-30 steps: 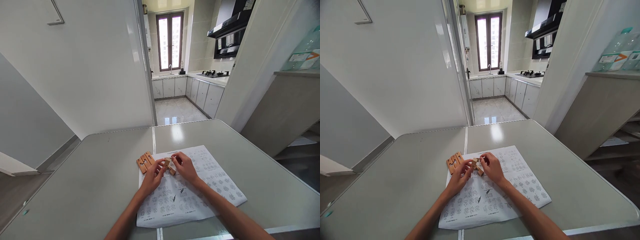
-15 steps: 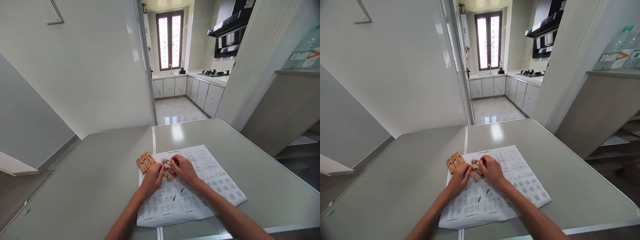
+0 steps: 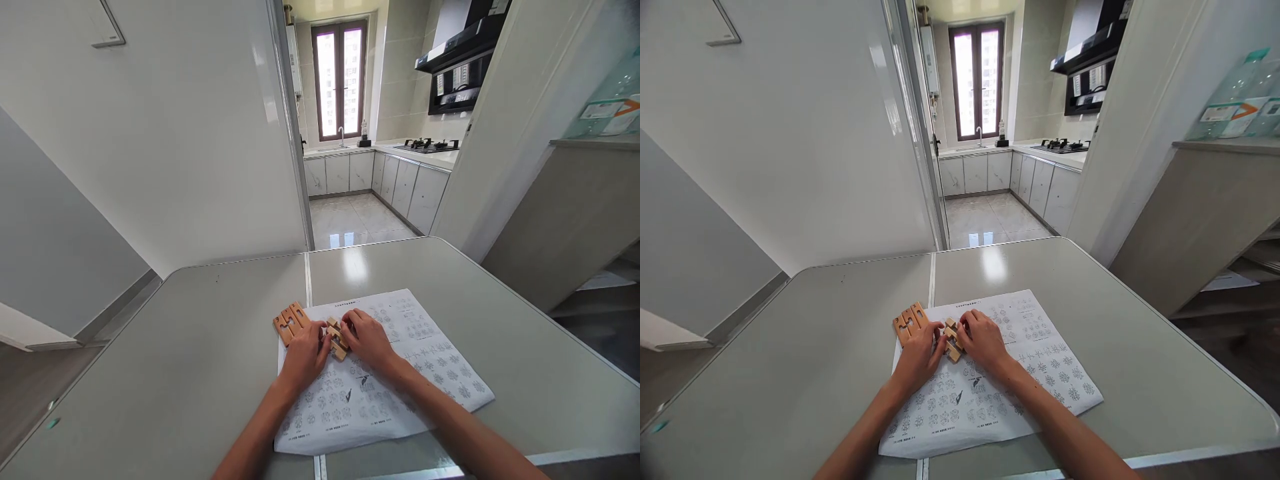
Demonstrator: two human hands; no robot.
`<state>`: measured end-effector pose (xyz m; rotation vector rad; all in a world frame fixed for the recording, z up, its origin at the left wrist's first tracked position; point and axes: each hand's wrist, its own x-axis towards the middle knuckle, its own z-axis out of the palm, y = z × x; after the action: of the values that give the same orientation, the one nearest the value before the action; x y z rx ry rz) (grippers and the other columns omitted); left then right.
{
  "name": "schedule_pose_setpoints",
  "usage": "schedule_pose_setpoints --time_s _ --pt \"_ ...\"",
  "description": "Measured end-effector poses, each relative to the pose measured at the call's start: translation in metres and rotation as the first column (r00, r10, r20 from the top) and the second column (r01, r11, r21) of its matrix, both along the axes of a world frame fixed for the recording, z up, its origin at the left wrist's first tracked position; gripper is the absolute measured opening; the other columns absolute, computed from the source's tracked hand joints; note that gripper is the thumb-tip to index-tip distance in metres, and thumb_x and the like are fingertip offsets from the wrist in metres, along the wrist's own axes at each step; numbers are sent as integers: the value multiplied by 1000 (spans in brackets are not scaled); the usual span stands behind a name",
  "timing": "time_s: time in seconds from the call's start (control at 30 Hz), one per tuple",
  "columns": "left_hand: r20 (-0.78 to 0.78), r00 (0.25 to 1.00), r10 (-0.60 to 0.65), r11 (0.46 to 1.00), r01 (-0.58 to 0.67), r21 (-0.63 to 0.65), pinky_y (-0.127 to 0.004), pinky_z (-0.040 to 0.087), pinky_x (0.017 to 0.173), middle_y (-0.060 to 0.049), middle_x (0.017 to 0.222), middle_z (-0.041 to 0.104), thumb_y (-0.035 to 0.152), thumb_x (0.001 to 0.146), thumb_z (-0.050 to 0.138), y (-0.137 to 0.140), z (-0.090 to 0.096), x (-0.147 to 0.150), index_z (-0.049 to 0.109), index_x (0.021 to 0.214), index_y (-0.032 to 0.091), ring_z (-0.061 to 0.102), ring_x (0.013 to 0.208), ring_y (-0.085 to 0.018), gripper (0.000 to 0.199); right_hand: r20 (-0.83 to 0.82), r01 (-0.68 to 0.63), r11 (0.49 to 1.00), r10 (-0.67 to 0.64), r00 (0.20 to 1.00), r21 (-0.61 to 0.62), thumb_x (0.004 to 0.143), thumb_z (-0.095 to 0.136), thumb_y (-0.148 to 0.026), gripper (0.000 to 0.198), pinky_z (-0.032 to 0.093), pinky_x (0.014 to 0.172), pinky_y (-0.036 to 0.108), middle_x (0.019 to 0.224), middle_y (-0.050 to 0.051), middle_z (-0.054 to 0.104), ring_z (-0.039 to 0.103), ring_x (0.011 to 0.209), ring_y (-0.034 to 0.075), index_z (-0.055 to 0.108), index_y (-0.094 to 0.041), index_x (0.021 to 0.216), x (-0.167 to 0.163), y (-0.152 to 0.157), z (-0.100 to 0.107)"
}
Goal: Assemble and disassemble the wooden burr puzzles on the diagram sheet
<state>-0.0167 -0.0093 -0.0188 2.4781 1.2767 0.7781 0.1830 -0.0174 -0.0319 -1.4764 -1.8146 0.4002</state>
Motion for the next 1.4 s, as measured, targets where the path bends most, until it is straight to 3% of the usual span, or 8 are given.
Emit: schedule_pose_setpoints --time_s 0.23,0.43,0.53,0.63,0.8,1.03,1.2,1.4 --pt "31 999 -30 996 27 81 -46 55 89 -10 114 63 28 102 51 -4 8 0 54 119 23 66 103 -28 18 -44 -56 998 55 998 -21 102 52 -37 18 48 71 31 98 4 70 67 80 20 64 -23 98 -3 -5 7" --pt "-10 975 -221 973 221 70 -52 47 109 -14 139 53 36 86 77 -11 15 0 47 140 27 53 129 -33 63 -96 -36 997 30 995 -65 108 37 -38 32 44 68 29 83 1 72 67 74 19 62 -24 93 -2 -4 9" --pt "-51 966 -254 966 256 33 -54 45 112 -13 144 51 44 82 82 -12 14 0 46 144 30 50 134 -35 73 -103 -37 997 29 994 -74 109 36 -39 33 42 65 28 76 0 71 66 69 19 61 -24 92 -1 -3 8" --pt "-57 974 -220 975 222 21 -55 43 113 -13 146 49 48 84 81 -9 9 -1 44 146 32 48 136 -35 74 -106 -40 996 32 994 -76 108 37 -38 32 41 64 27 74 0 71 66 67 19 61 -24 93 -2 -4 7" --pt "-22 999 -28 996 29 88 -60 38 114 -15 149 43 48 81 84 0 1 -5 39 147 32 44 139 -39 82 -112 -42 997 34 993 -70 107 39 -37 29 43 64 28 73 0 71 67 66 20 62 -24 94 -3 -4 6" --pt "42 977 210 962 -214 169 -56 42 106 -14 131 47 56 70 88 6 -3 -11 45 144 28 50 124 -37 90 -129 -38 999 32 991 -38 104 46 -33 22 47 66 29 88 3 73 66 72 19 63 -23 94 -5 -5 8" --pt "-21 987 159 971 -152 184 -58 33 113 -16 144 49 57 72 86 12 -2 -14 38 149 26 44 137 -40 95 -102 -79 997 78 992 1 97 59 -32 11 52 73 31 97 3 68 66 77 18 65 -23 99 -4 -6 8" --pt "-72 990 118 986 -108 131 -57 36 112 -16 136 60 51 77 81 18 -3 -19 43 147 22 47 136 -41 85 -11 -242 965 244 970 102 88 72 -31 30 57 83 34 119 8 61 66 103 23 68 -29 118 -5 -8 7"
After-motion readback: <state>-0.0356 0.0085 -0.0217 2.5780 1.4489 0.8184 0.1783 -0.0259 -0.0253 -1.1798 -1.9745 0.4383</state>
